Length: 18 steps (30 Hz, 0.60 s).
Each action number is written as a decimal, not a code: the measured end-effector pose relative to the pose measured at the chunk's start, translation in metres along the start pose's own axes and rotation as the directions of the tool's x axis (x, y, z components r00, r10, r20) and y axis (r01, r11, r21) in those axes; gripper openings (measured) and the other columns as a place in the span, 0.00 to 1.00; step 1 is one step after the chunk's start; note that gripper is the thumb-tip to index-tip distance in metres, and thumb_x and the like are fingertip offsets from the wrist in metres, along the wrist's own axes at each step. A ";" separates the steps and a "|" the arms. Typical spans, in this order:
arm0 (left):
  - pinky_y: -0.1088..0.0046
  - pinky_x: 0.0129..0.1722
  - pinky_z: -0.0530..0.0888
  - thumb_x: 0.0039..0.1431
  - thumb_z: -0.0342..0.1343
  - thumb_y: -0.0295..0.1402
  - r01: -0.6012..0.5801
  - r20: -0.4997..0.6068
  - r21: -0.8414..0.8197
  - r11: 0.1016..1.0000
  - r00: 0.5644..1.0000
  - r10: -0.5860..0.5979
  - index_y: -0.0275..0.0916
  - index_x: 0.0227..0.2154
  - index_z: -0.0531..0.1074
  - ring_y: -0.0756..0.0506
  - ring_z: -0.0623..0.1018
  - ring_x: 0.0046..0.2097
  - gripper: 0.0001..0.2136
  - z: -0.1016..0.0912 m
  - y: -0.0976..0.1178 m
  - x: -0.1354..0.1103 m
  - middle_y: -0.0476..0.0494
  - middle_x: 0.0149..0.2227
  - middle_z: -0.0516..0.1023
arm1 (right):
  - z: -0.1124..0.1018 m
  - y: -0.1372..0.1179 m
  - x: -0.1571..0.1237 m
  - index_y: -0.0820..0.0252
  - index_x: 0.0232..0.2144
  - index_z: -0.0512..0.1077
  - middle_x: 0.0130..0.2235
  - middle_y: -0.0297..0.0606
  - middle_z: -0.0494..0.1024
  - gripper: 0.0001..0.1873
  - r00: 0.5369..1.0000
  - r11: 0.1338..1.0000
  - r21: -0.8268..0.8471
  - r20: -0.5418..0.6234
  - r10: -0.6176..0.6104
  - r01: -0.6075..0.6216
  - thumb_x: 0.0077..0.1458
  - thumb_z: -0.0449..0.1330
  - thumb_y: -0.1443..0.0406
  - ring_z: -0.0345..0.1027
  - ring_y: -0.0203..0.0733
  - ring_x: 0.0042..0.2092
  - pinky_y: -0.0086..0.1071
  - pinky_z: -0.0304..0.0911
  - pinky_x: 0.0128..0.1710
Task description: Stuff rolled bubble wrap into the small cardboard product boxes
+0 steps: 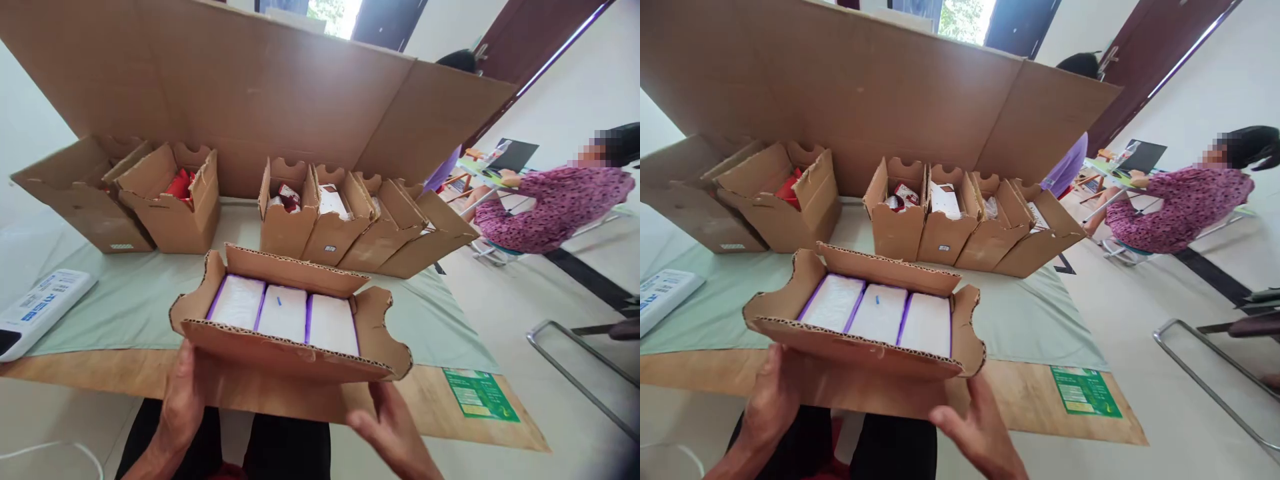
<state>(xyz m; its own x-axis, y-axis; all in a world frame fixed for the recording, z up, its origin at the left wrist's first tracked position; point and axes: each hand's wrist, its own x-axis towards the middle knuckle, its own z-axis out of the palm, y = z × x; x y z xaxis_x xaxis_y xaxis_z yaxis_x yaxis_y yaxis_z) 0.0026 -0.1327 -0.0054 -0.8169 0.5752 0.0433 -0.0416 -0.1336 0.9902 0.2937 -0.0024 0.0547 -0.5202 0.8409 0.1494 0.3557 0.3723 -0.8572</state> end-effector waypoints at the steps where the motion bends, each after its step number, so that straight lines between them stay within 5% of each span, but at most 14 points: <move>1: 0.61 0.69 0.66 0.68 0.46 0.54 -0.014 0.004 0.025 1.000 1.000 0.013 0.46 0.63 0.70 0.38 0.69 0.67 0.28 0.005 -0.002 -0.006 0.44 0.57 0.80 | 0.008 -0.001 -0.002 0.57 0.60 0.71 0.56 0.54 0.78 0.38 1.000 0.999 -0.046 -0.024 -0.002 0.001 0.54 0.66 0.43 0.72 0.65 0.58 0.56 0.70 0.57; 4: 0.58 0.68 0.67 0.71 0.42 0.53 -0.067 0.038 0.057 0.996 0.997 0.065 0.45 0.66 0.66 0.38 0.67 0.69 0.28 0.028 0.001 -0.017 0.43 0.61 0.76 | 0.014 -0.003 0.008 0.58 0.54 0.72 0.51 0.52 0.80 0.30 0.991 0.990 -0.138 -0.136 -0.016 -0.003 0.55 0.66 0.48 0.75 0.62 0.53 0.54 0.72 0.54; 8: 0.55 0.70 0.63 0.72 0.41 0.50 -0.124 0.195 0.043 0.991 0.974 0.114 0.42 0.66 0.65 0.37 0.65 0.70 0.27 0.080 0.022 -0.006 0.41 0.67 0.70 | -0.025 0.012 0.042 0.57 0.50 0.72 0.49 0.50 0.81 0.27 0.961 0.991 -0.129 -0.277 -0.019 -0.018 0.55 0.66 0.48 0.75 0.60 0.51 0.51 0.72 0.51; 13: 0.52 0.70 0.61 0.71 0.47 0.43 -0.146 0.536 0.092 0.985 0.841 0.074 0.42 0.67 0.63 0.37 0.63 0.71 0.25 0.145 0.047 0.033 0.40 0.70 0.64 | -0.068 0.041 0.089 0.57 0.42 0.69 0.40 0.45 0.80 0.30 0.909 0.984 -0.125 -0.412 0.063 -0.124 0.46 0.68 0.44 0.76 0.54 0.41 0.45 0.72 0.41; 15: 0.50 0.69 0.63 0.67 0.53 0.39 -0.155 0.611 0.161 0.975 0.791 0.025 0.42 0.69 0.61 0.36 0.65 0.70 0.29 0.155 0.047 0.042 0.38 0.70 0.64 | -0.065 0.051 0.094 0.56 0.42 0.68 0.39 0.43 0.80 0.30 0.899 0.980 -0.104 -0.423 0.113 -0.172 0.45 0.67 0.44 0.76 0.52 0.38 0.44 0.72 0.38; 18: 0.48 0.62 0.71 0.60 0.57 0.35 -0.169 0.607 0.294 0.941 0.793 -0.047 0.38 0.69 0.60 0.32 0.69 0.67 0.33 0.140 0.037 0.042 0.32 0.68 0.66 | -0.054 0.065 0.085 0.55 0.42 0.67 0.37 0.44 0.80 0.28 0.912 0.960 -0.137 -0.369 0.181 -0.246 0.47 0.64 0.44 0.76 0.57 0.38 0.47 0.72 0.38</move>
<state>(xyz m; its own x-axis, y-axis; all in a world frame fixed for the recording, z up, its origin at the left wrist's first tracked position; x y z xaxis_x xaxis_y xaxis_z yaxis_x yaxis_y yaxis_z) 0.0472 -0.0006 0.0514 -0.2969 0.9524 0.0690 0.2683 0.0138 0.9632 0.3141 0.1147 0.0380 -0.1237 0.9789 0.1624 0.5756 0.2041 -0.7919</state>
